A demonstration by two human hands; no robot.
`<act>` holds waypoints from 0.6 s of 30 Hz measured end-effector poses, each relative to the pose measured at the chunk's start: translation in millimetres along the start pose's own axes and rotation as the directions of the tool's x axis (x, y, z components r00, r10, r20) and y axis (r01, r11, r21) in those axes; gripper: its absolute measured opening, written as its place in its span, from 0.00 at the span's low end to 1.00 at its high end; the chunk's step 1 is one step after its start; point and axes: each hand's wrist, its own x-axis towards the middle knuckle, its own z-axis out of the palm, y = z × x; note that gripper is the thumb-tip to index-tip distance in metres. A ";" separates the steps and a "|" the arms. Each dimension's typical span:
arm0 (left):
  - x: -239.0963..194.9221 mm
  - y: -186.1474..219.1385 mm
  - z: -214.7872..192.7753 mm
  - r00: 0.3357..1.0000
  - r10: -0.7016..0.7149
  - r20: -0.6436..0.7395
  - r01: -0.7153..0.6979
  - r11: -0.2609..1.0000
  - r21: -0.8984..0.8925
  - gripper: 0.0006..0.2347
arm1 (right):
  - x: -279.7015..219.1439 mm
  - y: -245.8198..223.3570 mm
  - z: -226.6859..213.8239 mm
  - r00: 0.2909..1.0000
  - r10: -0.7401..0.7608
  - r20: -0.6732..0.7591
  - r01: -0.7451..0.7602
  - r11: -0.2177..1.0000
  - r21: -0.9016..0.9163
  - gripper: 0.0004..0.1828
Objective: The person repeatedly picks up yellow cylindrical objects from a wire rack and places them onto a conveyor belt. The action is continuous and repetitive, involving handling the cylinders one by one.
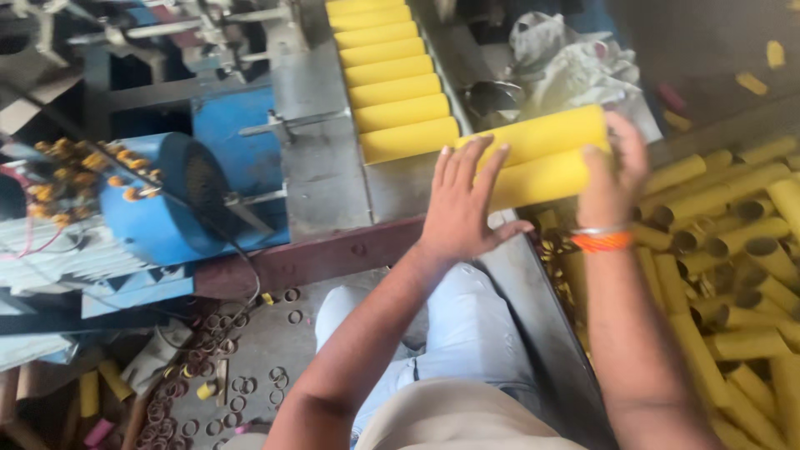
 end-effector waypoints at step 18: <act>10.4 -126.9 -1.3 0.807 -0.422 0.413 0.074 0.767 0.638 0.57 | -46.3 89.5 -64.6 0.995 0.076 0.063 -0.038 0.881 -0.472 0.12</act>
